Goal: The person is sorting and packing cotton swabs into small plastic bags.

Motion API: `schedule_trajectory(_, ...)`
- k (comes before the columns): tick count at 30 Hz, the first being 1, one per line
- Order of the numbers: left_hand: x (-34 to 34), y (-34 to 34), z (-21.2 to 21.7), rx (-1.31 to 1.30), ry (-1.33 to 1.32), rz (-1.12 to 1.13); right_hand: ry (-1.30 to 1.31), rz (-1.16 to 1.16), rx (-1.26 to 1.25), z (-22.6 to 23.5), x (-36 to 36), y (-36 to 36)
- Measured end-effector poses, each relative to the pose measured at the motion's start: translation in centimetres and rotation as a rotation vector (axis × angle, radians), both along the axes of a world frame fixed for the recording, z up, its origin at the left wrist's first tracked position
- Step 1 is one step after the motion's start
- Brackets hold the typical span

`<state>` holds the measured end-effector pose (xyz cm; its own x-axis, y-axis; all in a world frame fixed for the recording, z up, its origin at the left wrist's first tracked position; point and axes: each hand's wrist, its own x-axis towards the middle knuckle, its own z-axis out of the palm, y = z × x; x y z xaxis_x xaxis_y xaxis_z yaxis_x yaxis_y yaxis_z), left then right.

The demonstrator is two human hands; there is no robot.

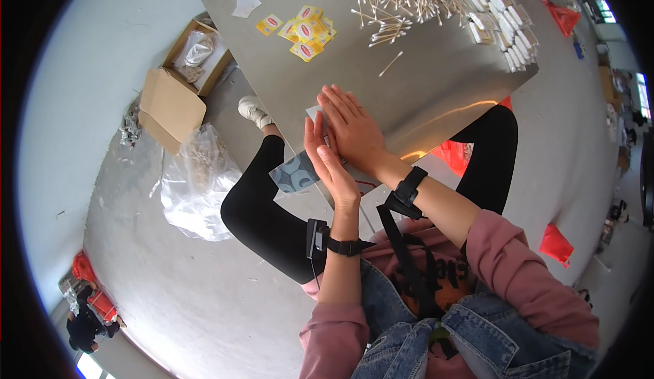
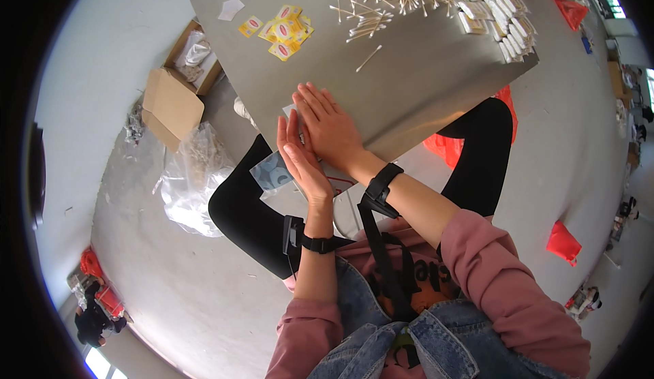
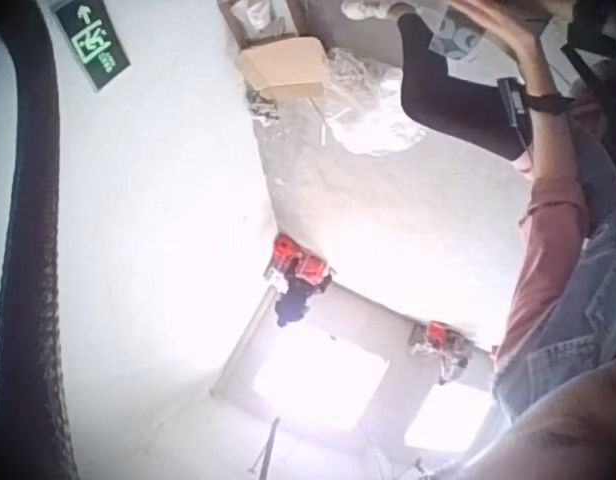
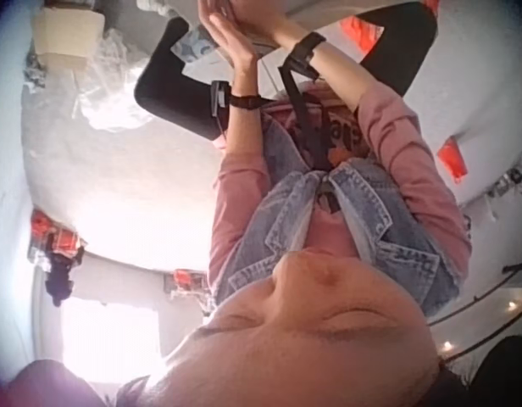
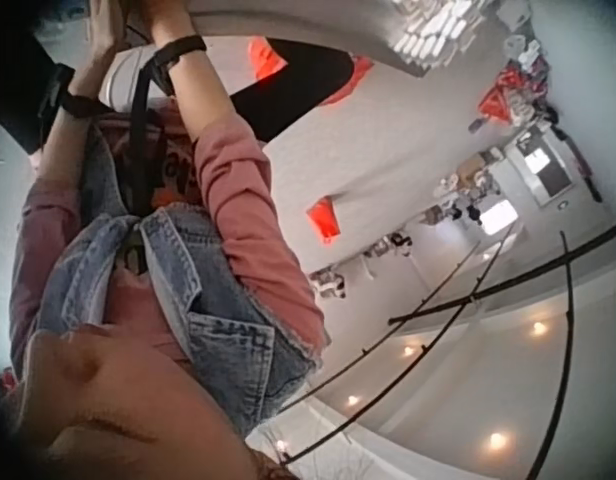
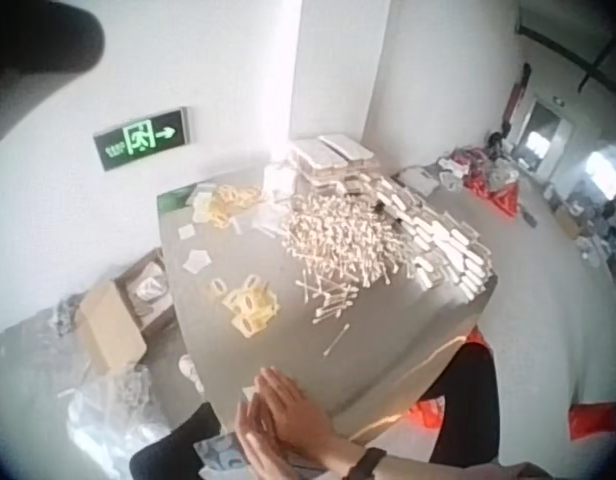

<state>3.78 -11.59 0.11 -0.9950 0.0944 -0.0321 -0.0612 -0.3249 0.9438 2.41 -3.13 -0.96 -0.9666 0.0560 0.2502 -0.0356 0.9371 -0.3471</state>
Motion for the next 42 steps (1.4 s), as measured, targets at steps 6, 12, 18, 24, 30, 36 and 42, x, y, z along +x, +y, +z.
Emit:
schedule_trajectory(6,0.3,-1.8,1.4,0.01,0.017,0.166,-0.014,-0.002,0.215,0.0,0.0,0.2)
schedule_trajectory(12,0.5,-0.7,0.4,0.038,-0.012,0.105,-0.016,0.009,0.078,-0.2,-0.3,0.0)
schedule_trajectory(18,0.3,-0.2,0.3,0.02,0.016,0.059,-0.022,0.011,0.012,0.3,-0.3,-0.6)
schedule_trajectory(24,-1.9,-4.8,1.4,-0.516,0.117,0.252,-0.037,0.009,0.06,0.0,-0.1,0.1)
schedule_trajectory(30,-3.7,-7.7,-1.0,-1.419,0.101,0.074,0.043,-0.008,-0.008,0.1,-0.2,-0.6)
schedule_trajectory(36,-3.2,-7.6,-1.4,-1.333,0.248,0.227,0.021,0.028,0.05,0.0,-0.3,-1.5)
schedule_trajectory(42,-2.4,-9.7,2.7,-1.203,0.361,-0.328,0.022,0.007,0.049,0.0,-0.2,-1.2)
